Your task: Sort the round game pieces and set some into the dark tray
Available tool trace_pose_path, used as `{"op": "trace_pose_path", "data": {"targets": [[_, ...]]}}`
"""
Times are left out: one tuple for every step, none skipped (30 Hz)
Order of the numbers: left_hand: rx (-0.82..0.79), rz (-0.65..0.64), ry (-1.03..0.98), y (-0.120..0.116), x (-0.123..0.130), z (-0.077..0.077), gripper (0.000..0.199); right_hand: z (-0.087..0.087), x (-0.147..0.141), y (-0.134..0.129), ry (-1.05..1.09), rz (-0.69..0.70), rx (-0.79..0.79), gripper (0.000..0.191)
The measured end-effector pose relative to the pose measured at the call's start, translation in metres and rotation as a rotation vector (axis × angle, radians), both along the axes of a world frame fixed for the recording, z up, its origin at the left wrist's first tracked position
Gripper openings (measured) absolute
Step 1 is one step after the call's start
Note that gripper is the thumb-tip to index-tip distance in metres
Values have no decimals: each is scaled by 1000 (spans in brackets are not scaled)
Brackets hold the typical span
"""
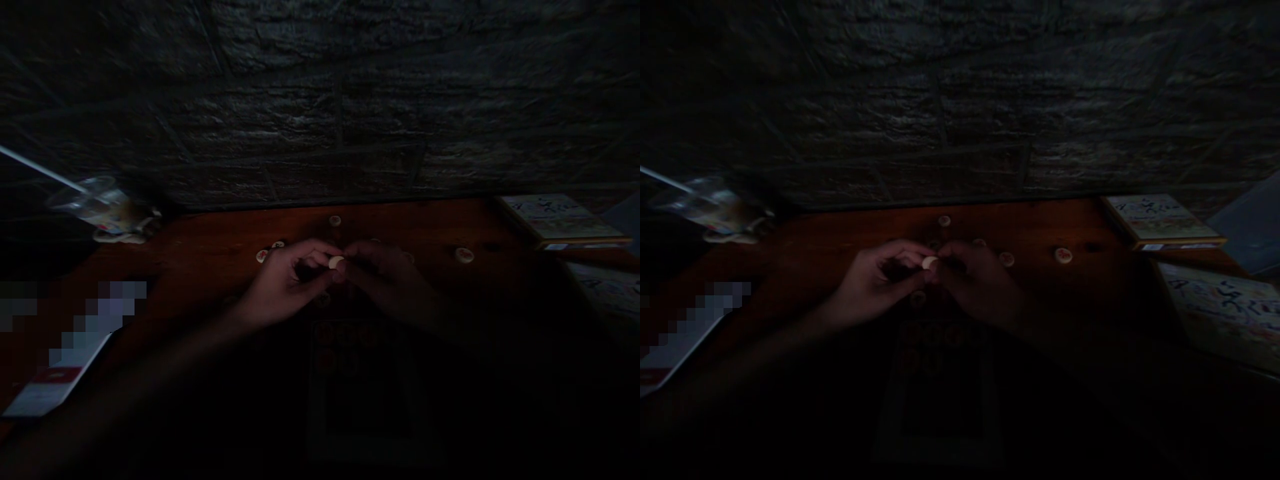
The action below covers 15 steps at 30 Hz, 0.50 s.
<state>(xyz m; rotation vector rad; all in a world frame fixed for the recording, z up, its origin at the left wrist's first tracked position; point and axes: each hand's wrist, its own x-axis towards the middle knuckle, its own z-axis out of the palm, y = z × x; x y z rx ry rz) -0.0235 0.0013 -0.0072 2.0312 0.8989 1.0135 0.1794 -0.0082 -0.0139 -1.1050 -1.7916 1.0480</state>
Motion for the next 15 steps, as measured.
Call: {"op": "trace_pose_path", "data": {"targets": [[-3,3,0,0,0,0,21,-1,0,0,8,5,-14,18],[-11,5,-1,0,0,0,22,-1,0,0,17,10,-28,18],[-23,4,-4,0,-1,0,22,-1,0,1,28,15,-39,17],[-35,2,-5,0,-1,1,21,-1,0,1,38,13,-44,16],[-48,-2,-4,0,-2,1,21,-1,0,1,42,14,-45,15],[-61,-8,-2,0,-2,2,20,0,0,1,38,13,-42,14],[-72,-16,-1,0,-3,3,19,1,1,1,28,12,-34,13],[-83,-25,-2,-1,-3,4,18,2,1,1,15,12,-22,12],[-92,-31,-5,-1,-3,5,16,3,1,1,2,10,-11,13],[-101,-37,-9,-1,-3,6,16,4,0,0,-7,10,1,13],[-109,-39,-15,-1,-3,7,15,5,0,0,-13,10,11,13],[-115,-41,-21,-1,-3,7,14,5,0,0,-16,11,18,14],[-121,-43,-27,-1,-2,7,14,6,-1,0,-18,15,17,13],[-125,-50,-32,-1,-2,8,13,6,-1,-1,-20,20,13,13],[-127,-58,-38,-1,-2,8,13,5,-1,-1,-22,27,10,14]]}}
